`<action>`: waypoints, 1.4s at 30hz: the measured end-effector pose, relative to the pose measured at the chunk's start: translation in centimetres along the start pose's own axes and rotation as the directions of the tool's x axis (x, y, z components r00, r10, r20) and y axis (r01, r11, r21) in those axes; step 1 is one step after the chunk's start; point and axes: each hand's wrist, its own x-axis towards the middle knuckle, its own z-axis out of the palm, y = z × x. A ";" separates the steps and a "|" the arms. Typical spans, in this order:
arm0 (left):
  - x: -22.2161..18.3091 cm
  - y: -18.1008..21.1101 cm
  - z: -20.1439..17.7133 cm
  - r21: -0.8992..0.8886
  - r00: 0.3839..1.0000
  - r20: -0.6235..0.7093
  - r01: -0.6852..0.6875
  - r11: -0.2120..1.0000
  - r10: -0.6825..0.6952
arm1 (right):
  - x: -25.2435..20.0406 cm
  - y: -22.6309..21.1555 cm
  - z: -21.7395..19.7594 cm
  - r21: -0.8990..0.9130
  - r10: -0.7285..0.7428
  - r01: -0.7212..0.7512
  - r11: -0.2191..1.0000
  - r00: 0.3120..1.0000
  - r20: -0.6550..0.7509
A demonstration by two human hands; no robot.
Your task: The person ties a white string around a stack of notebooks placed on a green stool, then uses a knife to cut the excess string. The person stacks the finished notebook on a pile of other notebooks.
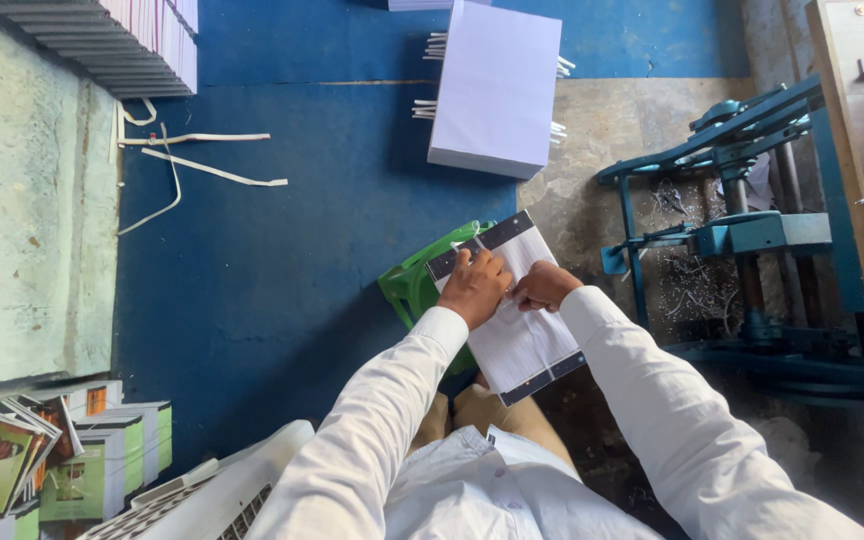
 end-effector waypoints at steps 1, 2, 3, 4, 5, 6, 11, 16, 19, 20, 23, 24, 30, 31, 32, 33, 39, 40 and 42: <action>0.1 0.0 0.4 0.001 1.000 0.007 -0.005 1.000 0.005 | -0.1 0.0 0.0 0.023 0.006 -0.006 1.000 1.000 0.006; 0.2 -0.2 0.8 0.000 1.000 0.014 -0.010 1.000 0.010 | -0.2 0.0 0.0 -0.002 0.003 -0.003 1.000 1.000 0.001; 0.2 -0.4 1.3 0.000 1.000 0.020 -0.016 1.000 0.016 | -0.2 0.0 0.0 -0.026 0.000 0.000 1.000 1.000 -0.003; 0.3 -0.3 1.7 -0.018 0.999 0.036 -0.015 1.000 0.016 | -0.2 0.2 -0.1 -0.052 -0.003 0.003 0.999 1.000 -0.006; 0.4 -0.1 2.1 -0.036 0.999 0.052 -0.015 0.999 0.017 | -0.3 0.4 -0.2 -0.062 -0.014 0.013 0.998 1.000 -0.004; 0.4 -0.3 2.3 -0.048 0.998 0.066 -0.010 0.999 0.013 | -0.2 0.3 -0.2 -0.074 -0.032 0.032 0.997 0.999 -0.001; 0.0 0.5 2.2 -0.218 0.991 0.105 0.102 0.971 -0.080 | 1.4 1.3 -0.4 -0.222 -0.079 0.083 0.972 0.997 0.024; -0.5 1.7 -0.1 -0.232 0.962 0.151 0.258 0.938 -0.227 | 5.1 3.0 -1.7 -0.364 -0.288 0.324 0.873 0.946 0.149; -0.9 2.4 -0.1 -0.282 0.922 0.187 0.382 0.880 -0.340 | 5.7 4.2 -2.6 -0.750 -0.591 0.598 -0.283 0.507 0.627; -0.8 2.4 0.3 -0.309 0.897 0.210 0.437 0.845 -0.388 | 5.5 3.8 -2.6 -0.739 -0.581 0.589 -0.326 0.492 0.648; -0.7 1.9 2.9 -0.360 0.784 0.331 0.619 0.698 -0.525 | 3.1 3.3 -3.3 -0.733 -0.604 0.680 0.000 0.585 0.542; -0.4 1.7 4.0 -0.369 0.737 0.378 0.675 0.639 -0.560 | 1.9 3.0 -3.7 -0.625 -0.573 0.667 0.405 0.718 0.395; 0.0 -0.1 6.9 -0.572 0.450 0.801 0.770 -0.284 -0.395 | -4.8 0.3 -3.4 -0.474 -0.495 0.590 0.654 0.807 0.322; -0.1 0.0 6.7 -0.557 0.432 0.823 0.740 -0.377 -0.369 | -5.5 0.0 -3.1 -0.485 -0.509 0.607 0.629 0.794 0.334; -0.3 0.2 6.3 -0.532 0.414 0.845 0.707 -0.466 -0.338 | -6.2 -0.1 -2.7 -0.466 -0.528 0.637 0.614 0.770 0.357; -0.4 0.4 5.9 -0.501 0.399 0.865 0.668 -0.550 -0.304 | -6.8 -0.1 -2.4 -0.447 -0.547 0.665 0.598 0.746 0.380; -1.3 1.4 4.5 -0.491 0.470 0.846 0.499 -0.714 -0.253 | -8.4 -0.8 -1.8 -0.477 -0.623 0.724 0.498 0.682 0.384; -1.4 1.6 4.5 -0.498 0.484 0.836 0.475 -0.725 -0.258 | -8.4 -0.9 -1.7 -0.481 -0.640 0.730 0.486 0.672 0.373; -1.7 1.9 4.5 -0.512 0.510 0.817 0.427 -0.745 -0.269 | -8.3 -1.0 -1.7 -0.484 -0.725 0.795 0.365 0.569 0.388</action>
